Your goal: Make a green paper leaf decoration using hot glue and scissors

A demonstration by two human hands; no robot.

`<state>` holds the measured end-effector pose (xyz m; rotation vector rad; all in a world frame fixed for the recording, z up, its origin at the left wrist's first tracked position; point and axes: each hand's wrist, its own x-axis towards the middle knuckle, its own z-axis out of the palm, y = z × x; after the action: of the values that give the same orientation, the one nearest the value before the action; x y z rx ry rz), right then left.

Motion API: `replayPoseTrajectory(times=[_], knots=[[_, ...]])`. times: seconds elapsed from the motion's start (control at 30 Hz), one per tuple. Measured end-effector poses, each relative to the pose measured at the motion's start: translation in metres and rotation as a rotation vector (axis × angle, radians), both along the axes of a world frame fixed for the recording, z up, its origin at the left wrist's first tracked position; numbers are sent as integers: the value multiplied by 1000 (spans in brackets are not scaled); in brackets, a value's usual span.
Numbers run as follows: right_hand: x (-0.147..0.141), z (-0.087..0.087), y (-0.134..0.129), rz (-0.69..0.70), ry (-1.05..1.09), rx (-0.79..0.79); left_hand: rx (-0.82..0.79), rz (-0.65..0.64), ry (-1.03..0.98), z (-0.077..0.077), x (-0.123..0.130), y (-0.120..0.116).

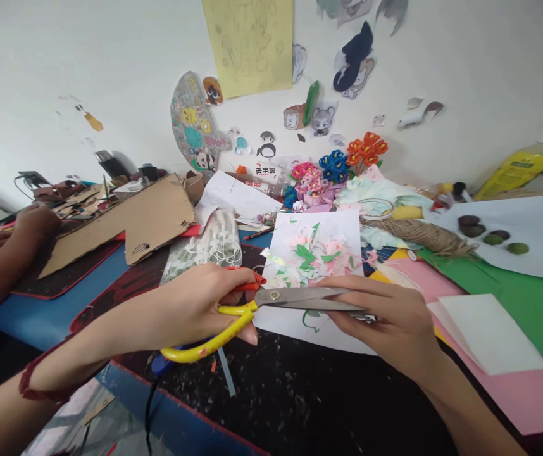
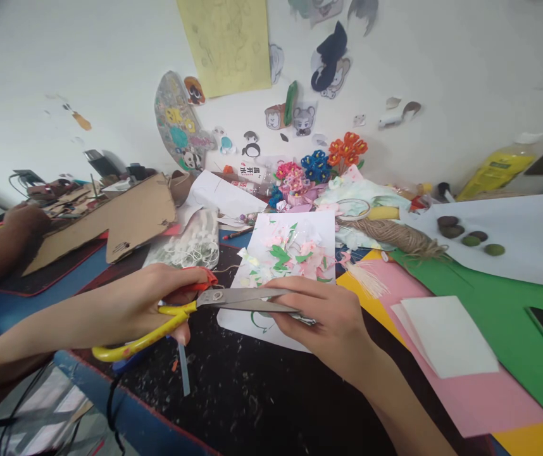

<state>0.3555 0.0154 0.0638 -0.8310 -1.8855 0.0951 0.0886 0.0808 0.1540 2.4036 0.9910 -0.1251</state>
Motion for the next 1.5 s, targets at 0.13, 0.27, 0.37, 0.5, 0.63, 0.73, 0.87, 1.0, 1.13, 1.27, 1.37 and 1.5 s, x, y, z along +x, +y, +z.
replayPoseTrajectory(times=[0.13, 0.27, 0.37, 0.5, 0.63, 0.73, 0.87, 1.0, 1.13, 1.27, 1.37, 1.5], knots=[[0, 1, 0, -6, 2, 6, 2, -1, -11, 0, 0, 0], [0, 1, 0, -11, -3, -4, 35, -24, -20, -2, -1, 1], [-1, 1, 0, -7, 4, -2, 41, -34, -25, -3, -3, 1], [0, 1, 0, -11, 6, 4, 29, -21, -28, -3, -3, 1], [-1, -1, 0, -15, 13, 3, 31, -9, -34, -3, -1, 2], [-1, -2, -1, -10, 37, 8, 23, -8, -29, -3, -1, 2], [-1, -2, 0, -5, 37, 21, 5, -4, -26, -2, -1, 1], [-1, -1, 0, -18, 15, 18, 23, 5, -28, -2, 0, 2], [-2, -1, -1, -23, 12, 16, 71, 8, -2, -3, 1, 3], [-1, -2, -1, -18, 11, 21, 125, 17, 35, -3, -1, 4], [-1, -1, -1, -25, -17, 14, 159, 9, 27, -4, -5, 6], [-2, -1, -1, -34, 7, 11, 169, 29, 16, -3, -12, 8]])
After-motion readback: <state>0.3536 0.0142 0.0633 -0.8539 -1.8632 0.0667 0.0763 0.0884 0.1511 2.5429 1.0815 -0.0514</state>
